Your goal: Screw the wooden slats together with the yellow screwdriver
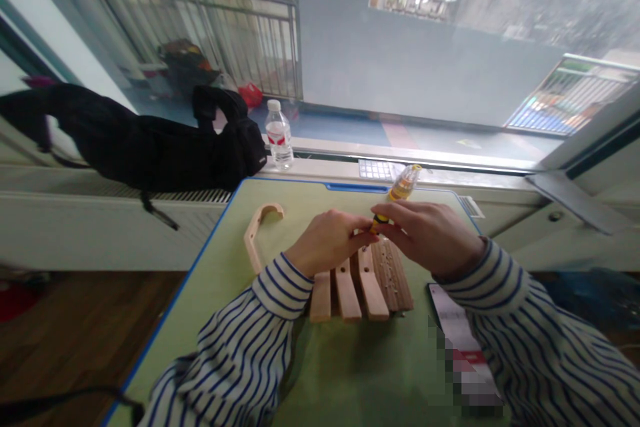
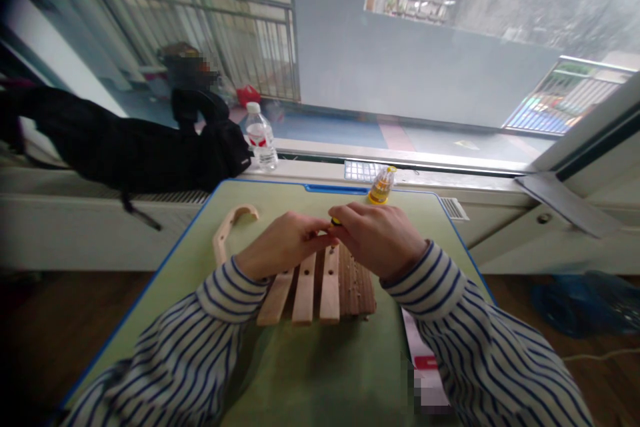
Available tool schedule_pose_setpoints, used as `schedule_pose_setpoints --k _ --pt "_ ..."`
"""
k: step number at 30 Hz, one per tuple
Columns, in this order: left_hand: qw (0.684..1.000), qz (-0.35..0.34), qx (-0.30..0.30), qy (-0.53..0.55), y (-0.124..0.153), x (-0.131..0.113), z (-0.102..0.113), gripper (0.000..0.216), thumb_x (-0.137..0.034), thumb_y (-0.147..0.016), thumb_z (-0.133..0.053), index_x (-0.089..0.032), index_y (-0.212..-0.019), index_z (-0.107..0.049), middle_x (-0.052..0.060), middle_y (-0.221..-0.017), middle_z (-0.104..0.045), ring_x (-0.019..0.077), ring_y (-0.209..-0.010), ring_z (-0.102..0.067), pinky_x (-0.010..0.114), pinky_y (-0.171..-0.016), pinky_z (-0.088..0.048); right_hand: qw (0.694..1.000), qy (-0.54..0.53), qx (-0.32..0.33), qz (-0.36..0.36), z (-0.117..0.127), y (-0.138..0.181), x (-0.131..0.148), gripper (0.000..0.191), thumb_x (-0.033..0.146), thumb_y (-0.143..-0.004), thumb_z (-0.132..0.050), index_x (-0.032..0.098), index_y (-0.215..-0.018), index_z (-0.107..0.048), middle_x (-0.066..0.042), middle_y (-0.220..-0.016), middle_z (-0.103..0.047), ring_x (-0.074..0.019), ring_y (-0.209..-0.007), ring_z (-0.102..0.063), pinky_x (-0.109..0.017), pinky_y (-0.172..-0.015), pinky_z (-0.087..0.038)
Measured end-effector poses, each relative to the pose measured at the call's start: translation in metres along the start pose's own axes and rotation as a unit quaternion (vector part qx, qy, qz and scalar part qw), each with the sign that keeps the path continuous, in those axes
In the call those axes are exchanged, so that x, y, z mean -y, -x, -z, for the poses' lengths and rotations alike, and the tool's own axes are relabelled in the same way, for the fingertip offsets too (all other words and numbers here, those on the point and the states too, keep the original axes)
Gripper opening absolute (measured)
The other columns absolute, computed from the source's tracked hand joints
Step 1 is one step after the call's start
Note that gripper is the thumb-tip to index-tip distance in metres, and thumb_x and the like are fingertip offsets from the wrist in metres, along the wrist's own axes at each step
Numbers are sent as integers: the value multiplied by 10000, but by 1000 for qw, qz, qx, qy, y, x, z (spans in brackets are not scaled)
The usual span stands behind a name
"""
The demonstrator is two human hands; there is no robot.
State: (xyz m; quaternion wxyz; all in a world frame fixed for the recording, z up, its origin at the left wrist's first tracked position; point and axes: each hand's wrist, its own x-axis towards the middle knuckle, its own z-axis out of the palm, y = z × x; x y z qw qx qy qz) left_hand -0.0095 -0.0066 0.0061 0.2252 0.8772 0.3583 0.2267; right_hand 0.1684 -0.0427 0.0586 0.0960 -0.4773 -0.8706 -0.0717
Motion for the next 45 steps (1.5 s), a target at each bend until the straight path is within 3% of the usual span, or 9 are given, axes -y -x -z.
schedule_pose_setpoints --k 16,31,38,45 --pt "1000 -18 8 2 1 2 1 269 -363 -867 -425 -223 -944 -641 17 -792 -659 122 -673 -575 204 -560 -347 999 23 -20 -32 -6 0 4 308 432 -866 -375 215 -999 -549 -18 -835 -652 -142 -633 -579 -260 -515 -295" --pt "999 9 -18 25 0 2 3 366 -510 -808 -459 -221 -899 -663 29 -781 -667 132 -671 -575 219 -587 -377 1000 -6 -8 -26 -5 -4 5 323 435 -870 -352 211 -1000 -545 -20 -836 -647 -146 -648 -586 -268 -529 -341" --pt "1000 8 -13 12 3 5 1 389 -507 -819 -438 -196 -857 -669 33 -732 -657 126 -645 -568 212 -560 -361 999 -37 2 20 -1 -5 3 403 388 -849 -410 203 -1205 -446 -69 -1091 -609 -192 -862 -605 -301 -650 -427" --pt "1000 13 -8 15 3 4 0 357 -482 -816 -460 -197 -867 -668 33 -740 -661 124 -640 -565 211 -570 -373 999 -38 23 32 1 -5 3 284 313 -865 -385 212 -1071 -553 -54 -995 -646 -164 -806 -609 -274 -648 -414"
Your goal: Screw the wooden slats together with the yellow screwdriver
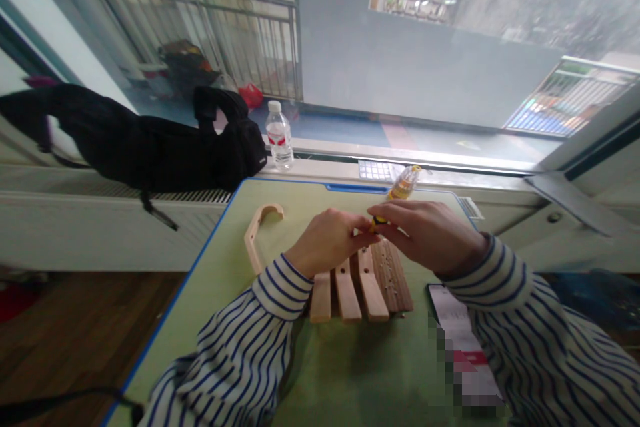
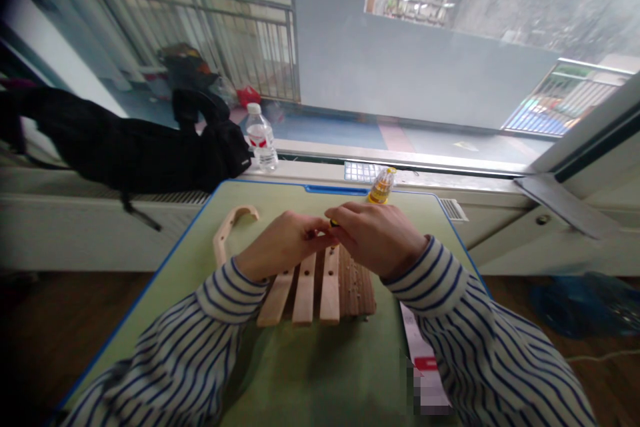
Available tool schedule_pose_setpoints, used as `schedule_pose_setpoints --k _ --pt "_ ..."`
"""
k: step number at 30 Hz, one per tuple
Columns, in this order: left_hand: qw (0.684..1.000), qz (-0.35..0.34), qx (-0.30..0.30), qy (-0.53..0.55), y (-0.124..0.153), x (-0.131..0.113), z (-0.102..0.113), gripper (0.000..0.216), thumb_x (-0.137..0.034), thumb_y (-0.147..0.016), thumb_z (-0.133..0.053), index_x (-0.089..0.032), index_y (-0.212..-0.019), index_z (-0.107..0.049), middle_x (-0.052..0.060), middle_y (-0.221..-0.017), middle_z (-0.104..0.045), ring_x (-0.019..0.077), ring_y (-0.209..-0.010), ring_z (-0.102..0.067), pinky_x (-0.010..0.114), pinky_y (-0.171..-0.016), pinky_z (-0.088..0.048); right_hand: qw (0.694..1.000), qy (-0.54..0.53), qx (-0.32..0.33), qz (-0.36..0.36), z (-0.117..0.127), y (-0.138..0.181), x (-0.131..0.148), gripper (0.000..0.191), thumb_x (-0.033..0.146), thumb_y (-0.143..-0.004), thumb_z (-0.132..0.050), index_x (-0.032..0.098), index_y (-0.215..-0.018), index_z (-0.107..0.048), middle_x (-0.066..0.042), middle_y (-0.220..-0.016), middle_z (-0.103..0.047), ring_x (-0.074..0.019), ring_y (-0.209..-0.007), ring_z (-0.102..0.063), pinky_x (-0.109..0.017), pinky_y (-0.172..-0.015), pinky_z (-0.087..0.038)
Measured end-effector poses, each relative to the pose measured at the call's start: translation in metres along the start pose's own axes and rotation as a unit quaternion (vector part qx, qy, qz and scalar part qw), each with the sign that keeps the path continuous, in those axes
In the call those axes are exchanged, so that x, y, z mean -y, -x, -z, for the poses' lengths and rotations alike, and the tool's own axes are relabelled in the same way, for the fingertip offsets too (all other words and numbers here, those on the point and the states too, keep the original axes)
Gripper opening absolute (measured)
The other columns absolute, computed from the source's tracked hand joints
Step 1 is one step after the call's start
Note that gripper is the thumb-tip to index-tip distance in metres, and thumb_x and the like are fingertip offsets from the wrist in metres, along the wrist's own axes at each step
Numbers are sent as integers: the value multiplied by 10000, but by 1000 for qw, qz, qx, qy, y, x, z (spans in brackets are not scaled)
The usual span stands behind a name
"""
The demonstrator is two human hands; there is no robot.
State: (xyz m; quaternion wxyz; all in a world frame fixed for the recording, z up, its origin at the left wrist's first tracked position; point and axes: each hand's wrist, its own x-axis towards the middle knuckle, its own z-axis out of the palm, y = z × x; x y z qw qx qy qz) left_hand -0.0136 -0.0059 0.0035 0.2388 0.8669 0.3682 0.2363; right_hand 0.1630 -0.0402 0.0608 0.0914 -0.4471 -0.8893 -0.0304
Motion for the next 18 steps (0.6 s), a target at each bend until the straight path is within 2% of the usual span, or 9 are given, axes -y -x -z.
schedule_pose_setpoints --k 10,18 --pt "1000 -9 17 1 0 -3 1 359 -460 -842 -428 -182 -857 -655 27 -720 -643 116 -636 -552 205 -558 -352 1000 1 -13 -25 -2 0 0 272 356 -861 -395 201 -1008 -564 -33 -905 -648 -144 -702 -593 -257 -577 -377" --pt "1000 -16 25 3 -1 -4 3 281 -362 -856 -439 -182 -885 -652 17 -715 -631 102 -608 -527 198 -541 -333 999 -1 -19 -33 -4 1 -1 321 408 -871 -357 191 -991 -562 -36 -867 -625 -128 -667 -560 -252 -556 -339"
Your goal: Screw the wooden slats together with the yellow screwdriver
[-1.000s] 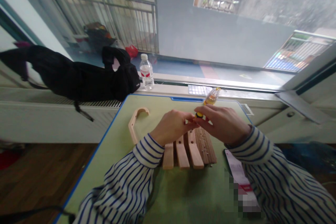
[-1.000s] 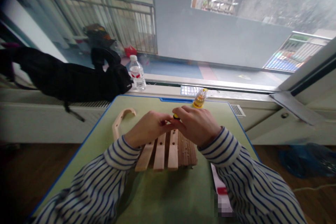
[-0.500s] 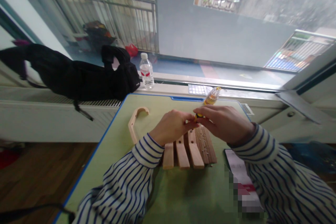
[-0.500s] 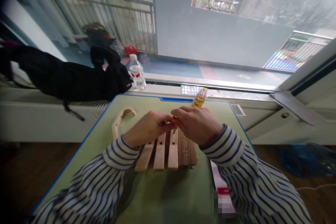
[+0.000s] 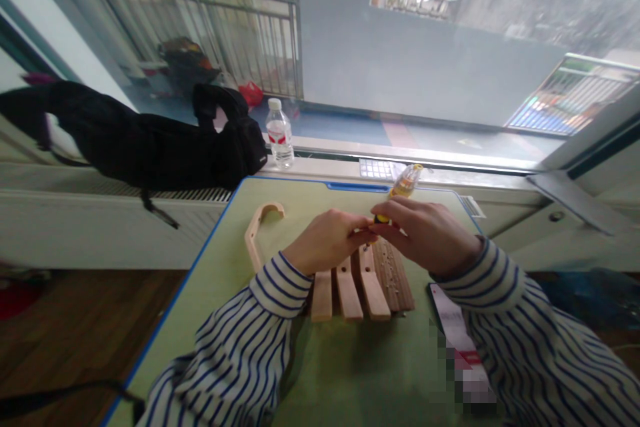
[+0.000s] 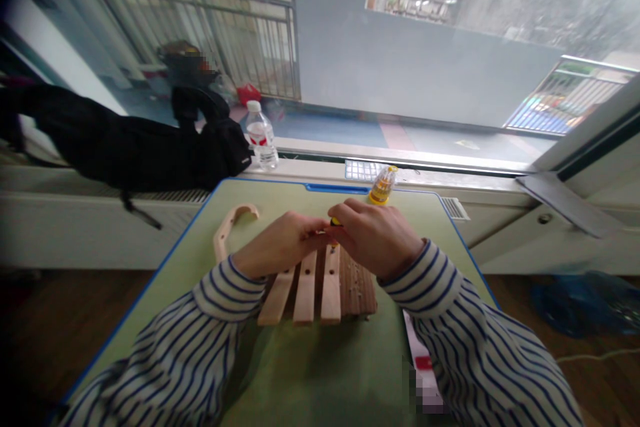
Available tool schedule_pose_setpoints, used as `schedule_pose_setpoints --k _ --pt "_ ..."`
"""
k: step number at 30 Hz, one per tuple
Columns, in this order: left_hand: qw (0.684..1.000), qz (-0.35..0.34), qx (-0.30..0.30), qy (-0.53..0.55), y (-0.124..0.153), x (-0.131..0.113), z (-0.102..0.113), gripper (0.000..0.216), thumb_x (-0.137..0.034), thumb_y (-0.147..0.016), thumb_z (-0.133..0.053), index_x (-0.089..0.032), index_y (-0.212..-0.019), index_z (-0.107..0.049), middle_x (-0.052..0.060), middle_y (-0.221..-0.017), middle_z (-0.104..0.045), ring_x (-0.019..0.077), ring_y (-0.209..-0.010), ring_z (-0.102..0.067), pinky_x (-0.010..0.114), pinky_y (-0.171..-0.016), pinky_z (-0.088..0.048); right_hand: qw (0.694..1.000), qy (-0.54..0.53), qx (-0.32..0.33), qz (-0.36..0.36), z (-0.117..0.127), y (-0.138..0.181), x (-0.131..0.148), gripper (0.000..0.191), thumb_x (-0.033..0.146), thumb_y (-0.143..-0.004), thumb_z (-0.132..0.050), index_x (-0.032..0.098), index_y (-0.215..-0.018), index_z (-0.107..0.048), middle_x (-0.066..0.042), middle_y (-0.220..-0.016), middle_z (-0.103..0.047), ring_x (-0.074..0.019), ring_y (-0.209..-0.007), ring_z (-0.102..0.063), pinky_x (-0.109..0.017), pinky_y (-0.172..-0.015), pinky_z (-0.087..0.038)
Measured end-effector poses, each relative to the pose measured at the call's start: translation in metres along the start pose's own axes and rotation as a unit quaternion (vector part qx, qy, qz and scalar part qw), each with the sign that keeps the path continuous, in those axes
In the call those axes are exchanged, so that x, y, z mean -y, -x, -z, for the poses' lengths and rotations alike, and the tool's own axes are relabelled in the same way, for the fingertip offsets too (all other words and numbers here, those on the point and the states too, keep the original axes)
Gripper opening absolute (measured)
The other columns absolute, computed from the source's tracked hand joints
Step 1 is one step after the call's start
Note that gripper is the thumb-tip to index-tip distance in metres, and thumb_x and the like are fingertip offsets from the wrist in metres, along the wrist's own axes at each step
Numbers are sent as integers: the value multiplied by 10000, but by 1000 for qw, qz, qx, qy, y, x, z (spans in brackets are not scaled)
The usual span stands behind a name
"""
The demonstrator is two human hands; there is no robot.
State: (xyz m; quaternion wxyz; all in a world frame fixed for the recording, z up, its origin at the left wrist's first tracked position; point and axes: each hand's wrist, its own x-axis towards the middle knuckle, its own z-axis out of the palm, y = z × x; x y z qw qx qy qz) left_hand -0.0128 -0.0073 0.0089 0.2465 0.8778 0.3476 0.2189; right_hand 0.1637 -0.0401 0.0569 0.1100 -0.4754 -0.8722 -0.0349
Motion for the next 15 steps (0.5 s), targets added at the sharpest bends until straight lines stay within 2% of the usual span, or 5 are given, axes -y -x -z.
schedule_pose_setpoints --k 9,15 --pt "1000 4 7 10 -1 -2 3 262 -334 -854 -439 -194 -905 -654 17 -734 -640 114 -643 -541 196 -556 -348 1000 -8 -6 -16 -3 1 0 328 424 -870 -358 194 -990 -558 -29 -838 -598 -118 -643 -534 -252 -558 -325" --pt "1000 15 -17 2 -1 -4 2 302 -442 -814 -476 -229 -919 -663 13 -714 -643 114 -605 -538 201 -538 -344 1000 -14 -7 -18 -3 1 -1 326 436 -867 -365 191 -972 -553 -26 -847 -600 -115 -651 -544 -251 -560 -334"
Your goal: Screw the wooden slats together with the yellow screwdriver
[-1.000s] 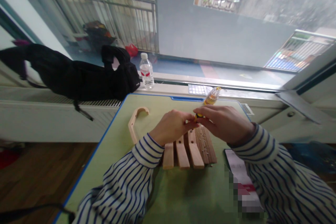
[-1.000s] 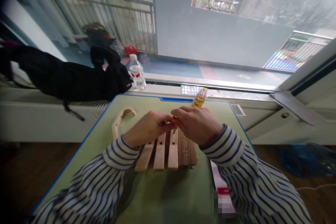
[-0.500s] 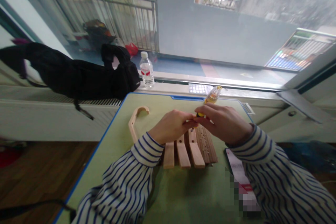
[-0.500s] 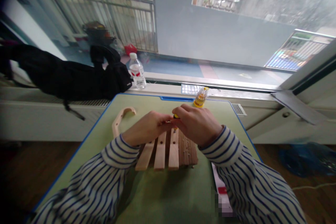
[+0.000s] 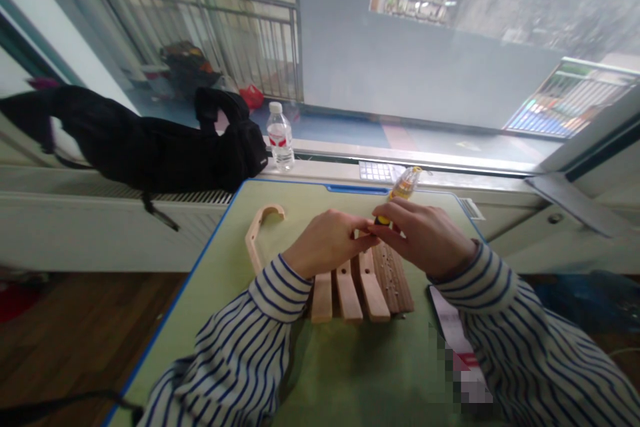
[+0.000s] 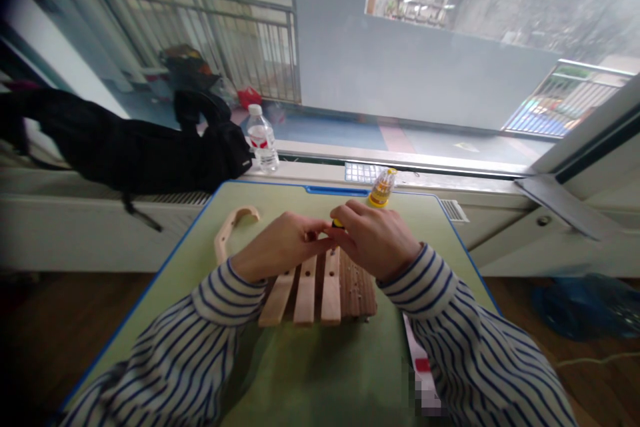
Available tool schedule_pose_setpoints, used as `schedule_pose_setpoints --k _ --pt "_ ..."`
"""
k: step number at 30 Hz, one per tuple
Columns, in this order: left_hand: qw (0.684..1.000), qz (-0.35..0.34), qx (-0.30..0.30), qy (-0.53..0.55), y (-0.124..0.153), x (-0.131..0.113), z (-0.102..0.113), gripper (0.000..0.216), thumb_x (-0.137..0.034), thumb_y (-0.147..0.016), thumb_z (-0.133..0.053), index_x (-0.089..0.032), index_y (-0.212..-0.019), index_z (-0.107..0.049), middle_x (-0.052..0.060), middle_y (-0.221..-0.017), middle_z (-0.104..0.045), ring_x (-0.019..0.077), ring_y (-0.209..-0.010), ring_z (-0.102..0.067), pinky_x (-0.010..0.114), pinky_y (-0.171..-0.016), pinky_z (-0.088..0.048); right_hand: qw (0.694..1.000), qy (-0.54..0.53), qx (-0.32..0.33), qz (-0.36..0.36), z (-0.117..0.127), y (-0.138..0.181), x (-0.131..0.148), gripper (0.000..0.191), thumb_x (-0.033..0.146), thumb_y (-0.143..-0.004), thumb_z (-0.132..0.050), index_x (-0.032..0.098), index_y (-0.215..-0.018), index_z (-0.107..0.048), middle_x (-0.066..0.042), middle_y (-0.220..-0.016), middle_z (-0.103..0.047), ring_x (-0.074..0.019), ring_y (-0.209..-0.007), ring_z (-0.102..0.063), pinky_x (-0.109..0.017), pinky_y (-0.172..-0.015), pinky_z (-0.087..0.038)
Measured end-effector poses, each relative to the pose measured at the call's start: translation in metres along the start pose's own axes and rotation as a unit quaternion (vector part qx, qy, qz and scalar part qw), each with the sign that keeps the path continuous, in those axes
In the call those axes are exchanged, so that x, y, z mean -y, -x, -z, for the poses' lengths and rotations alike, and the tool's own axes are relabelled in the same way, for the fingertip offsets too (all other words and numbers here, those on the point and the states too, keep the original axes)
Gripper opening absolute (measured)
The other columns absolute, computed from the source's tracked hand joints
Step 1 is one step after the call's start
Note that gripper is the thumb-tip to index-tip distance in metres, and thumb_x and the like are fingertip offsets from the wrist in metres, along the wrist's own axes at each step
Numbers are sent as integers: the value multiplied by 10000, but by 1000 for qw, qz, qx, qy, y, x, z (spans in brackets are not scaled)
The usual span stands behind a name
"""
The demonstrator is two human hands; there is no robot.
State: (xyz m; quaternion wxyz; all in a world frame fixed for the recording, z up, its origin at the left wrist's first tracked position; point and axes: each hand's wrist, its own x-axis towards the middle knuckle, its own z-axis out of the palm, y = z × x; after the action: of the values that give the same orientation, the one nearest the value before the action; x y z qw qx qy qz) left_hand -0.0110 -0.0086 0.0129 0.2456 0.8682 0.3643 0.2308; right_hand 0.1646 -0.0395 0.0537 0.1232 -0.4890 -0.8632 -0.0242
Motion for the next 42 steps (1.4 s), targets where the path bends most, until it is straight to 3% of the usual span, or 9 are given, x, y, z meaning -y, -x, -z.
schedule_pose_setpoints --k 6,10,13,19,33,42 --pt "1000 17 -14 -15 0 0 0 383 -507 -806 -455 -193 -801 -674 29 -710 -655 119 -592 -542 209 -518 -327 1000 6 11 -1 2 -2 3 351 443 -867 -354 197 -1031 -543 -41 -897 -624 -138 -678 -577 -271 -572 -366" --pt "1000 15 -11 -8 1 3 1 387 -507 -811 -449 -192 -797 -674 32 -742 -666 121 -605 -555 210 -524 -338 1000 -4 -3 16 4 -1 3 411 416 -844 -414 194 -1186 -458 -77 -1044 -612 -172 -777 -606 -293 -618 -407" --pt "1000 9 -13 -1 1 6 -1 370 -506 -810 -454 -208 -828 -674 24 -745 -668 121 -617 -561 210 -535 -351 1000 -3 -9 27 6 -1 3 371 364 -859 -393 193 -1177 -474 -80 -1075 -606 -170 -817 -604 -294 -656 -423" --pt "1000 7 -5 11 1 7 -3 351 -474 -824 -450 -204 -869 -671 33 -742 -660 121 -629 -566 215 -566 -376 999 1 15 45 6 -2 4 279 289 -869 -370 213 -1072 -545 -45 -1022 -629 -154 -829 -596 -277 -684 -420" --pt "999 0 16 28 -1 5 -2 334 -450 -831 -453 -203 -900 -666 29 -759 -660 127 -666 -567 213 -582 -376 1000 21 4 8 4 1 4 325 395 -884 -334 206 -1016 -563 -33 -886 -627 -135 -702 -572 -262 -581 -362" --pt "999 -3 28 28 -1 4 -1 265 -338 -853 -443 -207 -954 -651 25 -781 -653 126 -684 -560 214 -596 -374 999 40 -7 -16 2 0 5 298 402 -873 -353 225 -983 -565 -4 -814 -606 -125 -646 -540 -259 -549 -320"
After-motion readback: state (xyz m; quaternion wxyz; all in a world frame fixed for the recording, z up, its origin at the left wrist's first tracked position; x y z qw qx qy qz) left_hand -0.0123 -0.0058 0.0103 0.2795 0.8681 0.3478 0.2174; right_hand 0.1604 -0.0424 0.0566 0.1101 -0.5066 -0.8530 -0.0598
